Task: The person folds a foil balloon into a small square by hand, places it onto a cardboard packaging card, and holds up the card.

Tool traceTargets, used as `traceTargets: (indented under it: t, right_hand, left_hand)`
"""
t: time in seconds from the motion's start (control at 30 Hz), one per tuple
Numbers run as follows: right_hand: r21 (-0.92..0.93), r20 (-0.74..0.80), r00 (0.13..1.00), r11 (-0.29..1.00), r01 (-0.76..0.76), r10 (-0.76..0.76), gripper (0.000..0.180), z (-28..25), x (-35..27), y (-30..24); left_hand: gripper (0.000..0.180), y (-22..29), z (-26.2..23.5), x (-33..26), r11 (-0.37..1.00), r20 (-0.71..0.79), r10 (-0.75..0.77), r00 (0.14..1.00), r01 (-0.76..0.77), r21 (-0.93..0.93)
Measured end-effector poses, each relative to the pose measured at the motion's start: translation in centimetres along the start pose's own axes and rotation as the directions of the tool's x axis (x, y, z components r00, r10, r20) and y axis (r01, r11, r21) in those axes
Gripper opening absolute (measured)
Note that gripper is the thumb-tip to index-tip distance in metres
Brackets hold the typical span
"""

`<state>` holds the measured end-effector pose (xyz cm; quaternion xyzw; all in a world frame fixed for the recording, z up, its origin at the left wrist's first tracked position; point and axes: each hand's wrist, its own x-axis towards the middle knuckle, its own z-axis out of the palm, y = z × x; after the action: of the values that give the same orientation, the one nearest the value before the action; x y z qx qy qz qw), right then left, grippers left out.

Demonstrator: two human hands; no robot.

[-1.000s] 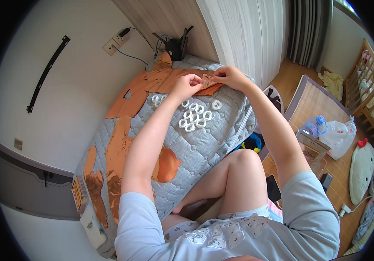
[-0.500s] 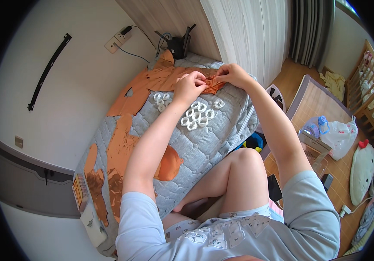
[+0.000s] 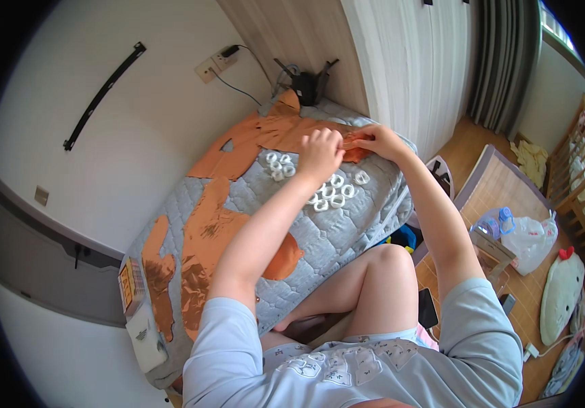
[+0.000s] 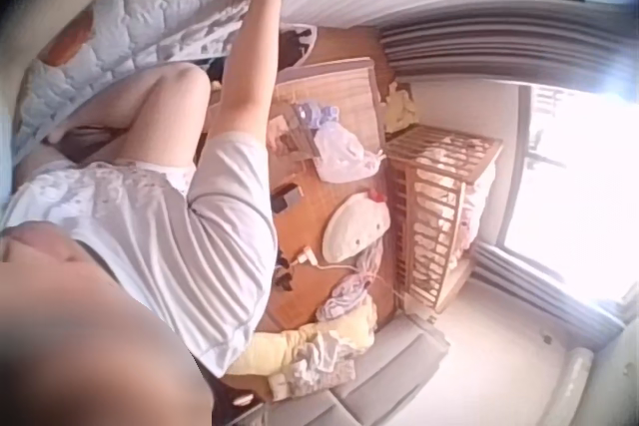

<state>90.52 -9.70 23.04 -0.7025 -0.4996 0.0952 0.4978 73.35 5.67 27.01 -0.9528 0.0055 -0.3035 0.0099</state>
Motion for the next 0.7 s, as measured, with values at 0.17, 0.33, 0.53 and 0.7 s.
traceTargets:
  t: [0.17, 0.33, 0.53, 0.7]
  right_hand:
    - [-0.140, -0.073, 0.990, 0.982, -0.131, 0.121, 0.036, 1.7, 1.6, -1.1]
    - [-0.120, -0.189, 0.955, 0.960, -0.255, 0.230, 0.039, 3.2, 5.1, -1.2]
    - [-0.085, -0.468, 0.883, 0.993, -0.085, 0.036, 0.035, -0.4, 9.3, -4.0]
    - [-0.230, -0.695, 0.680, 0.968, 0.096, -0.233, 0.028, -3.0, 11.5, -15.6]
  left_hand:
    - [0.018, -1.3, 0.6, -1.3, 0.985, 0.206, -0.130, 0.970, 0.102, 0.139]
    - [0.025, -1.3, 0.5, -0.6, 0.904, 0.217, -0.288, 0.933, 0.191, 0.381]
    - [0.063, -0.9, 0.1, 2.9, 0.892, 0.570, -0.451, 0.687, 0.325, 0.314]
    - [0.069, -3.9, 0.3, 0.7, 0.904, 0.546, -0.427, 0.721, 0.359, 0.232]
